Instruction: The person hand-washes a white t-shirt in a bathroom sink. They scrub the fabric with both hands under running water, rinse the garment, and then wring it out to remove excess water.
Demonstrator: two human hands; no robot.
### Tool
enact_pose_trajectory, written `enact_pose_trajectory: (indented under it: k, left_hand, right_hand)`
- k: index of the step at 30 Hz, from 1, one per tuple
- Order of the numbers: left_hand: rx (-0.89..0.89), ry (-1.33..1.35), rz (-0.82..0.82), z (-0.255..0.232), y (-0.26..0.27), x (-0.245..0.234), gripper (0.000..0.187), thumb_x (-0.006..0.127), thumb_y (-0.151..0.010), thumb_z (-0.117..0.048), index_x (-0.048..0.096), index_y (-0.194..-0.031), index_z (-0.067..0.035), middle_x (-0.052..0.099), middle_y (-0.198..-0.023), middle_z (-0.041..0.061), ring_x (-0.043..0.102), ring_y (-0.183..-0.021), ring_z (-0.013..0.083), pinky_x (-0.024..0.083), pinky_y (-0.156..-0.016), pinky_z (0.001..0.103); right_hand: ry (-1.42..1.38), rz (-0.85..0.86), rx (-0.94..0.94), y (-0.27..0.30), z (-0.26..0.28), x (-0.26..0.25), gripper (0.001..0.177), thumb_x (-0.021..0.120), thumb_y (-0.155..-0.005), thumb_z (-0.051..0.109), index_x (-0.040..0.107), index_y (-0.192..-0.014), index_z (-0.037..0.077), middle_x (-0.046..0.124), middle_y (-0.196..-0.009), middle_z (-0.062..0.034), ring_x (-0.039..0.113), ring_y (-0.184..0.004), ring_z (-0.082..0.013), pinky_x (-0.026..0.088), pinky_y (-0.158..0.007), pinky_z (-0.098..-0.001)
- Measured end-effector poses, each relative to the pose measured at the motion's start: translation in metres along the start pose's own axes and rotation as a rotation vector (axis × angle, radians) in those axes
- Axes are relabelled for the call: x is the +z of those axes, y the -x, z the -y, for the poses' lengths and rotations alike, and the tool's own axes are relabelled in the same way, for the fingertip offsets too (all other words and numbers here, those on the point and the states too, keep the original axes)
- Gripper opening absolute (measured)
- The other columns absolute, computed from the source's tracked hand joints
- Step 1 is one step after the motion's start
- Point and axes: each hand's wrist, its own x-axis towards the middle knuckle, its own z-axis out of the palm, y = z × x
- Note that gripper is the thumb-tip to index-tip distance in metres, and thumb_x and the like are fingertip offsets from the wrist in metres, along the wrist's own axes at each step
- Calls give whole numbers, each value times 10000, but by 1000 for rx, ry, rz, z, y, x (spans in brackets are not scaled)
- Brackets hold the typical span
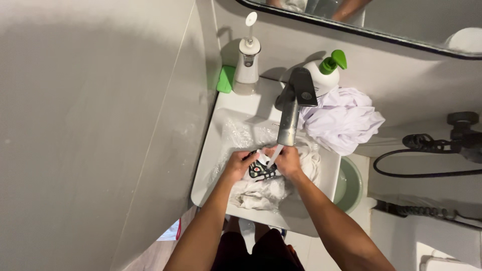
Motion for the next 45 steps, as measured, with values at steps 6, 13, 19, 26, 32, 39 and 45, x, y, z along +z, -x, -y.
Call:
enact_pose_trajectory:
  k: [6, 13, 19, 26, 32, 39, 45]
  left_hand:
    - [-195, 33, -439, 3, -17, 7, 316, 843, -784, -333, 704, -763, -51, 689, -675, -27, 576, -598, 72, 478, -557, 271]
    - [190, 50, -242, -20, -14, -2, 627, 930, -693, -359, 625, -1108, -1, 711, -1008, 110, 660, -921, 186, 546, -821, 326]
    - [24, -281, 43, -59, -1, -29, 572, 891, -737, -389, 734, -1151, -28, 788, -1031, 109, 721, -946, 218, 561, -875, 356]
    - [-168, -541, -186, -61, -18, -36, 524, 781, -905, -436, 703, -1320, -126, 656, -1250, 141, 643, -1101, 286, 498, -972, 396]
    - [197, -936, -118, -105, 9, 12, 782, 852, -781, -313, 549, -1441, -21, 469, -1434, 132, 464, -1339, 296, 405, -1131, 420]
    - [490, -1020, 65, -69, 10, 7, 591, 783, -750, -177, 641, -1309, -47, 684, -1222, 133, 627, -1199, 318, 512, -1010, 416]
    - [166, -824, 198, -65, -11, -14, 242, 719, -953, -251, 736, -1155, -120, 732, -987, 175, 696, -965, 367, 553, -839, 440]
  right_hand:
    - [147, 59, 45, -6, 22, 9, 459, 849, -854, 439, 721, -928, 4, 706, -812, -87, 632, -730, -134, 524, -661, -320]
    - [512, 244, -197, 19, 36, 3, 471, 700, -898, 450, 678, -1086, 19, 716, -800, -170, 715, -737, -310, 554, -676, -426]
    - [701, 332, -102, -3, 33, 12, 445, 638, -981, 469, 704, -1062, 37, 699, -739, -179, 691, -704, -315, 541, -672, -427]
    - [318, 333, -159, -5, 24, -27, 328, 724, -891, 278, 678, -1098, 27, 736, -862, -89, 698, -760, -158, 572, -692, -346]
    - [172, 113, -65, -17, 33, -21, 336, 655, -1036, 306, 693, -993, -25, 687, -800, -65, 609, -732, -145, 533, -659, -345]
    - [346, 424, -212, 6, 49, -42, 411, 832, -790, 292, 669, -1048, 16, 632, -835, -72, 595, -730, -162, 543, -664, -368]
    - [789, 407, -239, 5, 49, -53, 285, 669, -973, 305, 678, -1010, 23, 676, -786, -159, 652, -735, -318, 533, -723, -425]
